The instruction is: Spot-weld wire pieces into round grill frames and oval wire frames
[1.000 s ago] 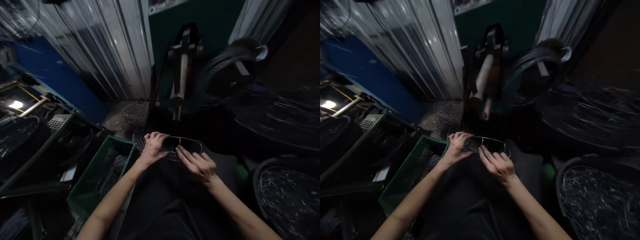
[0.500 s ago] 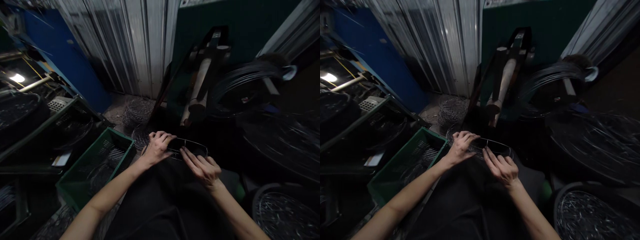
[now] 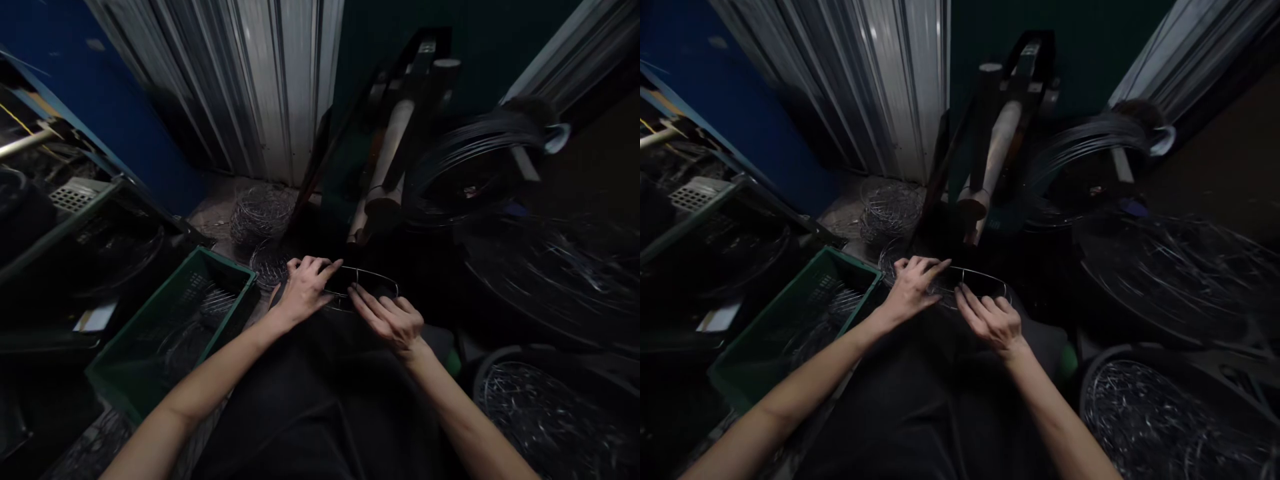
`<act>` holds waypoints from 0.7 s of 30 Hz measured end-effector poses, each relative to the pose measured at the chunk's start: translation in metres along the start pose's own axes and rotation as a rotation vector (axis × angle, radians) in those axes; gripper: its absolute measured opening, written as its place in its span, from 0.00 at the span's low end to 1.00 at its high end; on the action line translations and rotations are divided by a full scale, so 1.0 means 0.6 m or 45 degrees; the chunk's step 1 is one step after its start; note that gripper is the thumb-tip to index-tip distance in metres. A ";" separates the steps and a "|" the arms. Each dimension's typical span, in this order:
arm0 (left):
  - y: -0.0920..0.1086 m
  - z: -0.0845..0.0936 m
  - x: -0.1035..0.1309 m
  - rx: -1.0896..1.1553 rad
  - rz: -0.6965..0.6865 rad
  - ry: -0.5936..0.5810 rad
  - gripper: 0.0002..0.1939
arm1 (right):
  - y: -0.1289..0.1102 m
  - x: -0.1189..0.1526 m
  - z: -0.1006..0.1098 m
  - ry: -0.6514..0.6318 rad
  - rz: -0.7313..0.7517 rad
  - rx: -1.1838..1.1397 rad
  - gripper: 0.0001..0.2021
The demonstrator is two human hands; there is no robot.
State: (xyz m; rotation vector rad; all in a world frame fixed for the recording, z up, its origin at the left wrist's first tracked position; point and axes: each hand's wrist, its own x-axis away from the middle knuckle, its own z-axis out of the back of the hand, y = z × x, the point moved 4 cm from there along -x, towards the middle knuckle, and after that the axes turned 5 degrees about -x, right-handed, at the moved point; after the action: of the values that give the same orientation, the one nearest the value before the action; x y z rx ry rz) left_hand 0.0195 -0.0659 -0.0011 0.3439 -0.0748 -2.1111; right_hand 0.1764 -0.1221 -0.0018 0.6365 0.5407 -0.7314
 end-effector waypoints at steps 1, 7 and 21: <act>0.001 -0.001 -0.002 -0.014 0.009 -0.003 0.32 | 0.001 0.002 -0.002 -0.002 0.009 0.003 0.16; 0.003 0.004 -0.009 -0.077 -0.015 -0.063 0.29 | 0.006 0.012 -0.014 -0.012 -0.022 -0.078 0.23; -0.001 0.013 -0.011 -0.137 -0.034 0.140 0.31 | 0.013 -0.009 -0.009 -0.011 -0.012 0.082 0.28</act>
State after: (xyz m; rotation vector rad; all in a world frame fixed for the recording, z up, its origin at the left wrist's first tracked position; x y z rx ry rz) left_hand 0.0202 -0.0607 0.0079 0.3974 0.1079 -2.1089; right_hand 0.1778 -0.1115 0.0008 0.6905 0.5142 -0.7629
